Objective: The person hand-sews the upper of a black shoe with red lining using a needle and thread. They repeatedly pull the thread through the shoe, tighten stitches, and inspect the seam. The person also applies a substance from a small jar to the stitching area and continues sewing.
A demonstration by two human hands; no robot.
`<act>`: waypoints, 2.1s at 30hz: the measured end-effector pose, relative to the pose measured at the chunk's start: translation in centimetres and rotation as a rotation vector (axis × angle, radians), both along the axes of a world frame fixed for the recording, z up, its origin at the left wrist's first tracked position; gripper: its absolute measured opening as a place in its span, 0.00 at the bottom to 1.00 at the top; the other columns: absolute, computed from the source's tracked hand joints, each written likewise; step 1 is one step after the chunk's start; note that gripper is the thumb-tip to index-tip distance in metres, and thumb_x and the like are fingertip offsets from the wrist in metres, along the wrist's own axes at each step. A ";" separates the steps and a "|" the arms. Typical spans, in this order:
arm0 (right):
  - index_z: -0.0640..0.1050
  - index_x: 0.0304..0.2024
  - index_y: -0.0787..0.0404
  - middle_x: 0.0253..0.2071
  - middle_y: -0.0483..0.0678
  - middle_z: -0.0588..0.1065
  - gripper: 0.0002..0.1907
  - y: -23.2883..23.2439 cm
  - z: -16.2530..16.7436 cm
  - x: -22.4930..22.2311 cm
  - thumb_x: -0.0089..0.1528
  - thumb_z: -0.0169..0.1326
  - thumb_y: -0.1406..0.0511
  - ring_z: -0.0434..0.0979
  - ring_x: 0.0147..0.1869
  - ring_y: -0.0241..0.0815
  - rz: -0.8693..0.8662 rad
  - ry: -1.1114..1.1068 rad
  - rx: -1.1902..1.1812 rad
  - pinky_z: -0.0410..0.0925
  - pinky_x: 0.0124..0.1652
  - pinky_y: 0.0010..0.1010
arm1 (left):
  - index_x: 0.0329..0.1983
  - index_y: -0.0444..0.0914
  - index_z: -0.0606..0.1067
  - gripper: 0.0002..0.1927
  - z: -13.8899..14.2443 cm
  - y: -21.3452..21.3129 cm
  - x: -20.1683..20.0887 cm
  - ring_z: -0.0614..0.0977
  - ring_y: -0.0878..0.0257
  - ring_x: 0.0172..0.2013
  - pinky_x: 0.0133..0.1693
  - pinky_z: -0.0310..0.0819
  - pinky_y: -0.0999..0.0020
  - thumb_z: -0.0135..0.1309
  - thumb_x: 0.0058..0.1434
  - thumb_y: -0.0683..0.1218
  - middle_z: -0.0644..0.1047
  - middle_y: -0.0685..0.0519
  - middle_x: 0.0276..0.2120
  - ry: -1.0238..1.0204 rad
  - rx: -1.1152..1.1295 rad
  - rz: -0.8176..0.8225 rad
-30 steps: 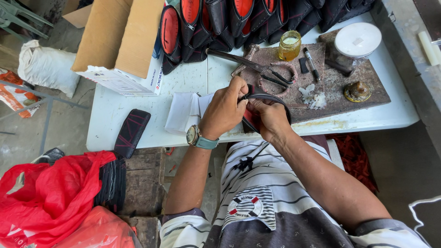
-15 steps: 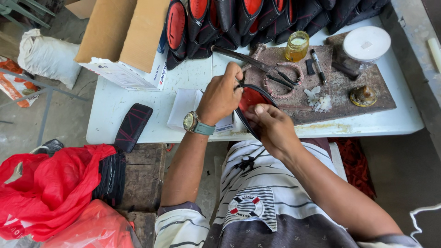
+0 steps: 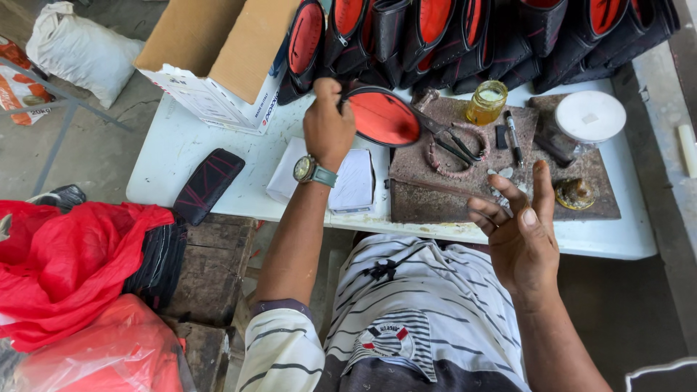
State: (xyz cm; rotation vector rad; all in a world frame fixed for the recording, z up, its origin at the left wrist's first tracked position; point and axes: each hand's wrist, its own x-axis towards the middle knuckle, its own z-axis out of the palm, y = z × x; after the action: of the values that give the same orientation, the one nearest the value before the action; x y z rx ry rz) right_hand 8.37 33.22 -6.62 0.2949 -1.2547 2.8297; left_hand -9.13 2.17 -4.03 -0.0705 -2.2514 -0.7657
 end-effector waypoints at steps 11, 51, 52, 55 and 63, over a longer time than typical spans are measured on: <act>0.40 0.83 0.48 0.66 0.54 0.67 0.53 -0.7 -2.0 -1.1 0.66 0.56 0.50 0.75 0.61 0.50 0.030 -0.031 0.074 0.69 0.60 0.44 | 0.45 0.37 0.67 0.16 -4.4 -4.7 2.6 0.86 0.48 0.39 0.42 0.80 0.55 0.61 0.58 0.39 0.82 0.43 0.36 -0.116 0.218 0.287; 0.52 0.79 0.47 0.54 0.52 0.72 0.39 0.2 -3.1 -3.1 0.73 0.53 0.47 0.75 0.57 0.48 0.049 0.112 0.150 0.70 0.62 0.45 | 0.63 0.32 0.69 0.31 -1.6 -18.8 9.6 0.78 0.56 0.55 0.58 0.75 0.60 0.66 0.64 0.52 0.75 0.45 0.55 -0.093 1.097 -0.469; 0.51 0.79 0.47 0.55 0.53 0.72 0.39 -0.2 -2.9 -3.2 0.73 0.53 0.46 0.74 0.58 0.48 0.063 0.138 0.128 0.69 0.62 0.45 | 0.63 0.32 0.69 0.29 -1.7 -16.6 9.2 0.78 0.56 0.53 0.56 0.75 0.57 0.63 0.67 0.52 0.75 0.47 0.53 -0.124 1.300 -0.609; 0.47 0.81 0.45 0.60 0.53 0.72 0.44 -1.8 -2.3 -3.8 0.71 0.50 0.43 0.74 0.61 0.48 0.089 0.182 0.103 0.66 0.64 0.45 | 0.63 0.35 0.69 0.29 -2.1 -9.4 8.2 0.79 0.57 0.55 0.60 0.75 0.56 0.60 0.68 0.57 0.77 0.49 0.55 -0.221 1.555 -0.894; 0.44 0.82 0.48 0.50 0.49 0.72 0.44 -4.6 -0.3 -7.1 0.70 0.37 0.40 0.72 0.56 0.45 -0.023 0.048 0.072 0.65 0.58 0.42 | 0.59 0.33 0.70 0.39 -2.3 5.5 7.9 0.81 0.52 0.55 0.62 0.73 0.51 0.52 0.63 0.71 0.79 0.44 0.53 -0.495 1.860 -1.066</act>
State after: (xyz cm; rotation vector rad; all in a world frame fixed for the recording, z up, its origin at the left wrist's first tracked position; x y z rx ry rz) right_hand 1.26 28.59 -6.94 0.3466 -1.3441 2.7450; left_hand -1.18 7.62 -6.35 -0.1755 -0.8015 -3.2721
